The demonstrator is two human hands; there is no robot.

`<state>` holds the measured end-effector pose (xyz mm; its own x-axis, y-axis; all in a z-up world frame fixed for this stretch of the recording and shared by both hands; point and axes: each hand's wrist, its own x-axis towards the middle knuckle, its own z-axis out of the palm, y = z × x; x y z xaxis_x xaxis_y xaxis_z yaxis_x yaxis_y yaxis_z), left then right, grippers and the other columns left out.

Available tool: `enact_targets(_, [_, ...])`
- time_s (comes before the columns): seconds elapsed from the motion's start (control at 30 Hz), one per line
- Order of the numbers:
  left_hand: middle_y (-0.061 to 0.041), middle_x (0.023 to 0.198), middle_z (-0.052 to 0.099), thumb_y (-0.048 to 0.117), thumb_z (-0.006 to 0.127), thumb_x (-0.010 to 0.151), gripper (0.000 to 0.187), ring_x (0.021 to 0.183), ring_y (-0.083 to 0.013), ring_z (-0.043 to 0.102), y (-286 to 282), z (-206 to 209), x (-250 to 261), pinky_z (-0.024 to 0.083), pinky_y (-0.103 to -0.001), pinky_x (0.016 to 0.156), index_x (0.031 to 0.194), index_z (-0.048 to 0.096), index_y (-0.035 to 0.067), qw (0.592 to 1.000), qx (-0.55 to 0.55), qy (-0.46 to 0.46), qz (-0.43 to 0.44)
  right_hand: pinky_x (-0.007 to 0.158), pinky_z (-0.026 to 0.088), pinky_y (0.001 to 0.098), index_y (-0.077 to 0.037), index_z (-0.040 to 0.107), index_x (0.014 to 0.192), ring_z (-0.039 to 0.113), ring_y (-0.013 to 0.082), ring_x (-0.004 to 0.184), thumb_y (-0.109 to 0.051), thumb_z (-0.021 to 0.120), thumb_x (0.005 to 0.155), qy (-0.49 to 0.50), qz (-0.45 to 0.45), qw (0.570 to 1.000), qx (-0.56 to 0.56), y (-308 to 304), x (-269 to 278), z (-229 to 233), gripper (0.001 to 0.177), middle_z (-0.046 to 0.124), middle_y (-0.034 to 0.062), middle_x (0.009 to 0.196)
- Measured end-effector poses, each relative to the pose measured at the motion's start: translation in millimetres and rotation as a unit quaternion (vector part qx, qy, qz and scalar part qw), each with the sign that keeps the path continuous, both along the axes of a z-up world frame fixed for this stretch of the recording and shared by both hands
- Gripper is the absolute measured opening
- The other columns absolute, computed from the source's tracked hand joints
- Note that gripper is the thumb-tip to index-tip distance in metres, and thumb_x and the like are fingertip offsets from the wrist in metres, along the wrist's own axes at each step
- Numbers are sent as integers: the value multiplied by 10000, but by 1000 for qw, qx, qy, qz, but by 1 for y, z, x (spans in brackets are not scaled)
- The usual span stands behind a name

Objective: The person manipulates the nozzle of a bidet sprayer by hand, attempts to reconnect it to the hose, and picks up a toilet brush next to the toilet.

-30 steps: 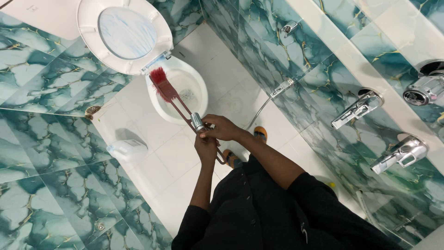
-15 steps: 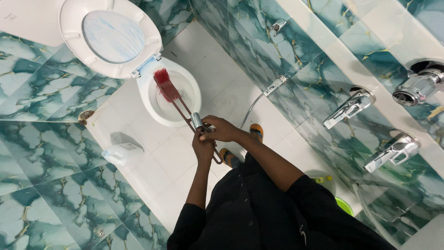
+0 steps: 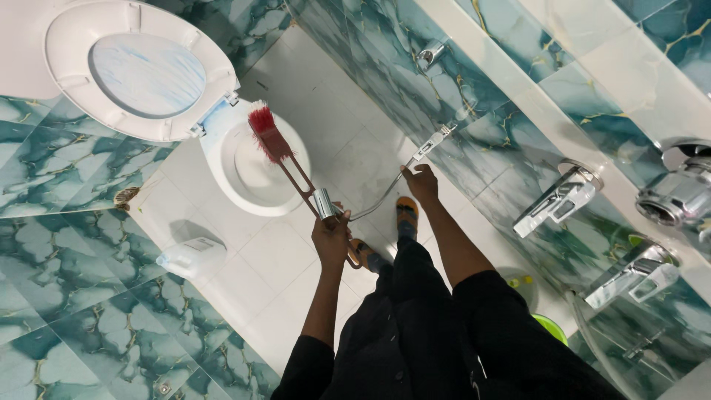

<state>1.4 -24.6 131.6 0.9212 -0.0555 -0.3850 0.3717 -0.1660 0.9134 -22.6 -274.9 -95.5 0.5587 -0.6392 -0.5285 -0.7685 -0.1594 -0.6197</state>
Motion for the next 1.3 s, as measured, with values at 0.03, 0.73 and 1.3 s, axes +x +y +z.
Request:
enact_targets(0.03, [-28, 681, 594, 131, 793, 890, 288, 525, -95, 566, -6, -2, 4, 470, -253, 486, 1138, 678, 41, 1000, 1, 0, 0, 935, 539, 410, -3, 598, 1239, 697, 341, 1046, -658, 769, 798, 11, -14, 1000, -22, -11, 5, -8, 808, 735, 216, 1063])
enact_targets(0.73, [21, 702, 576, 114, 797, 867, 292, 547, -59, 528, -36, -30, 33, 435, -246, 491, 1131, 687, 57, 996, 49, 70, -1, 942, 521, 427, -126, 673, 1267, 670, 363, 1115, -97, 665, 877, -98, -29, 981, -168, -110, 49, -73, 391, 713, 149, 1205])
enact_targets(1.3, [6, 747, 617, 140, 791, 890, 308, 566, -65, 536, -33, -19, 32, 452, -248, 506, 1164, 678, 55, 997, 66, 32, -15, 533, 523, 386, -34, 457, 1327, 629, 246, 682, -27, 709, 821, -55, -330, 931, 148, -81, 19, -60, 565, 642, 181, 988])
